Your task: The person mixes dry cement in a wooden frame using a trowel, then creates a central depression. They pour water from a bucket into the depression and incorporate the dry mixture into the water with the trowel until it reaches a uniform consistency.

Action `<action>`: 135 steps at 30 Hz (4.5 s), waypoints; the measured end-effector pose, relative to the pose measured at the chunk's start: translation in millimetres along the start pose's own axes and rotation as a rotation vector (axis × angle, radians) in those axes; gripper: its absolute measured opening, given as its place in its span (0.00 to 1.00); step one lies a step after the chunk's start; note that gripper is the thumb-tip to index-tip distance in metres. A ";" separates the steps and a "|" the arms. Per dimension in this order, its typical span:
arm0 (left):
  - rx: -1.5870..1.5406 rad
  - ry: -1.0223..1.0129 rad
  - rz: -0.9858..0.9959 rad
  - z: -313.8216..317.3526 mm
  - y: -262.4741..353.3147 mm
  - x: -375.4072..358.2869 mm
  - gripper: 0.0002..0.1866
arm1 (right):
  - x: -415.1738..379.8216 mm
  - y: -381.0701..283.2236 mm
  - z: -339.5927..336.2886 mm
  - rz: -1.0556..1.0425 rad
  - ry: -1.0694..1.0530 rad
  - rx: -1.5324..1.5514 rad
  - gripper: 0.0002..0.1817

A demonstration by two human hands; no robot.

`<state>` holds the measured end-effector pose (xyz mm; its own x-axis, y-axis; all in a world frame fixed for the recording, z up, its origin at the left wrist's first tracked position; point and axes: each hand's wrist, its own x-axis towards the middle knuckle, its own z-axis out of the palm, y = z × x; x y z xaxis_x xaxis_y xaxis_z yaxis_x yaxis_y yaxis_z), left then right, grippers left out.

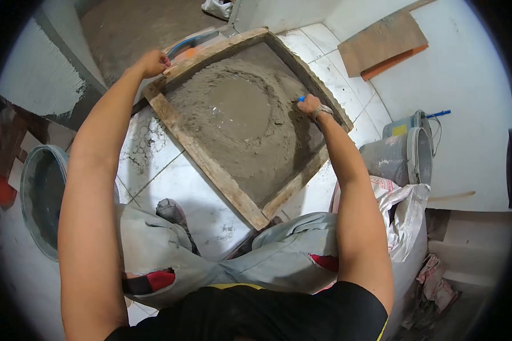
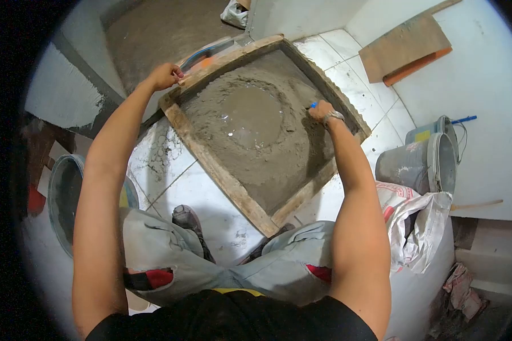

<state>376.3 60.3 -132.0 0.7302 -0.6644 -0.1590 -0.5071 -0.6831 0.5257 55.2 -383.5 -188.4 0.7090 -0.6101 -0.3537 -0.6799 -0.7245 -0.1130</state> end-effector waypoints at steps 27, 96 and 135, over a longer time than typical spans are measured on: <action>0.094 0.298 0.111 0.7 39.4 -1.1 0.04 | 26.4 -15.4 -24.5 0.003 0.029 -0.062 0.24; 0.137 0.131 0.229 -3.8 10.3 1.2 0.16 | -58.8 29.5 20.3 -0.059 0.041 -0.087 0.25; -0.185 -0.553 0.302 -31.5 243.5 -98.9 0.11 | 51.5 -74.4 -17.0 -0.184 0.248 -0.058 0.16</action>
<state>195.0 -30.8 38.0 0.1999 -0.9106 -0.3618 -0.5301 -0.4111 0.7416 145.5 -366.5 -182.4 0.8478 -0.5219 -0.0943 -0.5296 -0.8425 -0.0986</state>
